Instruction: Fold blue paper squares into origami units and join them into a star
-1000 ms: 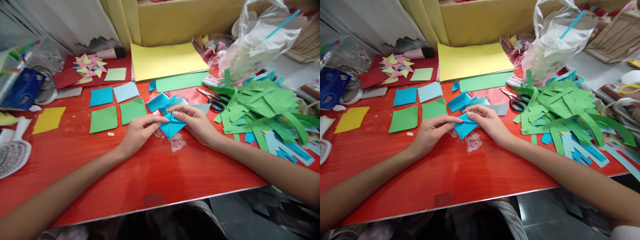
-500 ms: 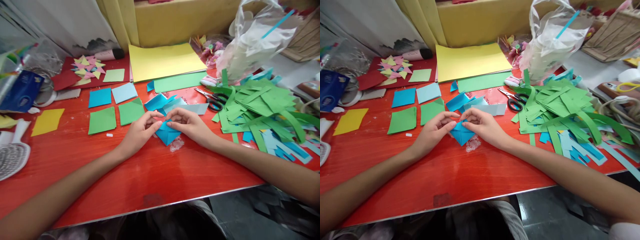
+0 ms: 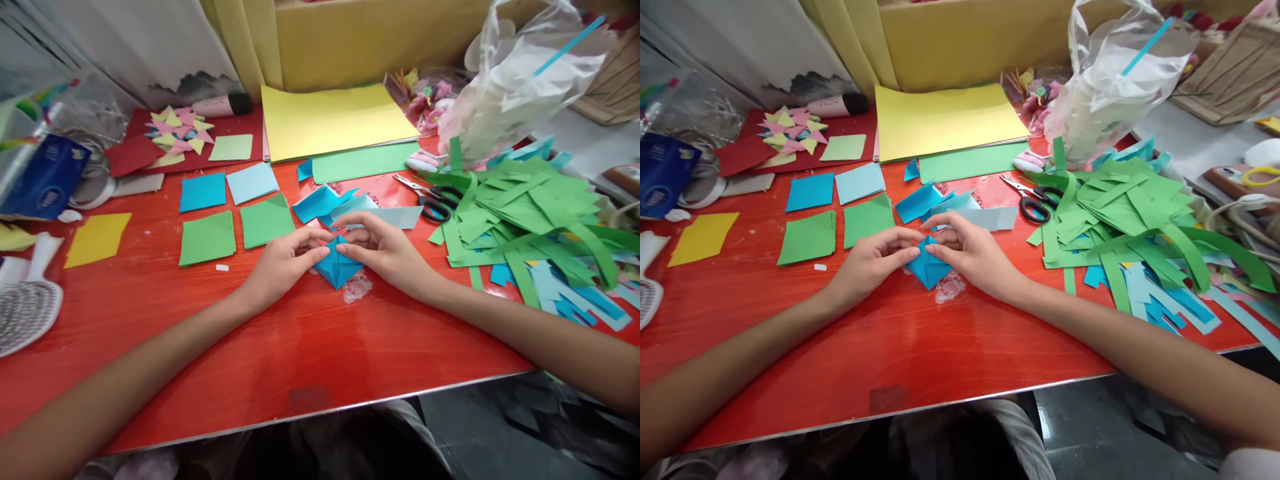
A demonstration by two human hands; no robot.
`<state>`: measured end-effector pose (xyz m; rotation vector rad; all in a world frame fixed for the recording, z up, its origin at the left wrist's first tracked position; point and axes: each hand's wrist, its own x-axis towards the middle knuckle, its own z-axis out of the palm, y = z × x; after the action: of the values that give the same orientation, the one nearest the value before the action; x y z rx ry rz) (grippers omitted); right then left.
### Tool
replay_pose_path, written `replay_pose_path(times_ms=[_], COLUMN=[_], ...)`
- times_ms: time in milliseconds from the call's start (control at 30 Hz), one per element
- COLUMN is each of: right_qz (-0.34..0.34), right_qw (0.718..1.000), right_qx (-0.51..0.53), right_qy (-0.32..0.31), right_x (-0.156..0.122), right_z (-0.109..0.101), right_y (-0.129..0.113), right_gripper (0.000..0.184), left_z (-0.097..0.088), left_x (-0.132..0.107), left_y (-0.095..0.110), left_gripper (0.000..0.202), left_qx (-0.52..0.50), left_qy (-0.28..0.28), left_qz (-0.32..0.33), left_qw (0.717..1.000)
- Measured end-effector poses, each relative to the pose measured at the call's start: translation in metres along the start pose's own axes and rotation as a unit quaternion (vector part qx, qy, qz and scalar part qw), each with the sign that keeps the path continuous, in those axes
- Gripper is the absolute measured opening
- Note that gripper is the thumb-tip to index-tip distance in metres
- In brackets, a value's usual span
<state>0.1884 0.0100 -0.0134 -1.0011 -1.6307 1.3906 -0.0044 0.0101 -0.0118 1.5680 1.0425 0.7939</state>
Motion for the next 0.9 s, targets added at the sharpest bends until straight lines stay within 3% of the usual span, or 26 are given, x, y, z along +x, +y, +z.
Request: replay_pose_path(times_ms=[233, 600, 900], right_qz=[0.044, 0.009, 0.028], right_qw=[0.998, 1.000, 0.999], right_qx=[0.030, -0.009, -0.025], right_qy=[0.034, 0.022, -0.005], right_x=[0.0020, 0.0019, 0.0012], right_z=[0.0002, -0.0015, -0.0006], right_y=[0.0009, 0.0042, -0.0017], right_gripper=[0.023, 0.024, 0.026], left_z=[0.0000, -0.0001, -0.0007], left_x=[-0.0018, 0.0007, -0.0008], left_y=[0.0027, 0.0005, 0.0004], left_gripper=[0.026, 0.026, 0.021], left_qx=[-0.028, -0.008, 0.004], left_qy=[0.080, 0.070, 0.061], left_qz=[0.012, 0.008, 0.006], left_qw=[0.996, 0.997, 0.998])
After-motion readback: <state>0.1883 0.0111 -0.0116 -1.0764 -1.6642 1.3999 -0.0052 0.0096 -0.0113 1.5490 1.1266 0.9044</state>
